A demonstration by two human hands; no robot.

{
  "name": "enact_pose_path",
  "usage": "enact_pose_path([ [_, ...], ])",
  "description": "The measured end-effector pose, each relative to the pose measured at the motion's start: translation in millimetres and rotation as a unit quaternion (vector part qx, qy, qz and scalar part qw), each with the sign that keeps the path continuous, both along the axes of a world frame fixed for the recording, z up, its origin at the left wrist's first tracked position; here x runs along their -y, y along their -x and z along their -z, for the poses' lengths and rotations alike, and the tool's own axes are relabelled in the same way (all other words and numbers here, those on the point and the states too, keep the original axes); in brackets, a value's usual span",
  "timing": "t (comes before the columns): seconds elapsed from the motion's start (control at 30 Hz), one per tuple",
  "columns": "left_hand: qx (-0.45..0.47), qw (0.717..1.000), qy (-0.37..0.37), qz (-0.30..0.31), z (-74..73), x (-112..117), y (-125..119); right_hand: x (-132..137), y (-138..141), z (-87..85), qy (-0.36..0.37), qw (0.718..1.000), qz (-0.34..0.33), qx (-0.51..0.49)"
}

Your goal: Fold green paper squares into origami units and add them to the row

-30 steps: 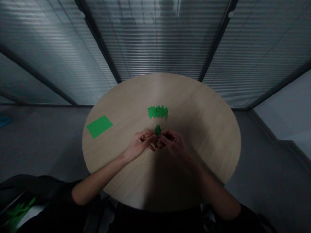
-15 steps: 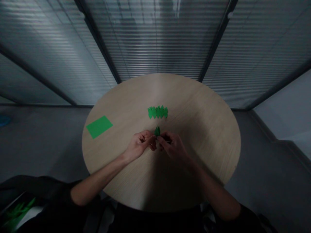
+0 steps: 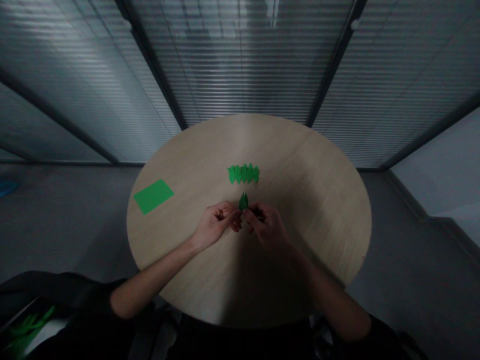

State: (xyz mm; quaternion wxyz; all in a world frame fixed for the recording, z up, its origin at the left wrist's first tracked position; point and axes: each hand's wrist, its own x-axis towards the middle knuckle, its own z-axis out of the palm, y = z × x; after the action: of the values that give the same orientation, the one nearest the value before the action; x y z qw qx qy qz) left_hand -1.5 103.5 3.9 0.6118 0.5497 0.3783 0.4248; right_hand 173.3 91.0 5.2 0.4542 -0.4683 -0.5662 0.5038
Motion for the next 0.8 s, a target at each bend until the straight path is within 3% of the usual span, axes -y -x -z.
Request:
enact_pose_path([
  [0.37,-0.014,0.999,-0.035,-0.013,-1.1,0.9,0.1,-0.8,1.2,0.4,0.022,1.000,-0.005,-0.017],
  [0.8,-0.032,0.996,-0.079,-0.040,-0.1,2.5,0.7,-0.4,-0.5,-0.3,-0.002,0.999,0.008,-0.034],
])
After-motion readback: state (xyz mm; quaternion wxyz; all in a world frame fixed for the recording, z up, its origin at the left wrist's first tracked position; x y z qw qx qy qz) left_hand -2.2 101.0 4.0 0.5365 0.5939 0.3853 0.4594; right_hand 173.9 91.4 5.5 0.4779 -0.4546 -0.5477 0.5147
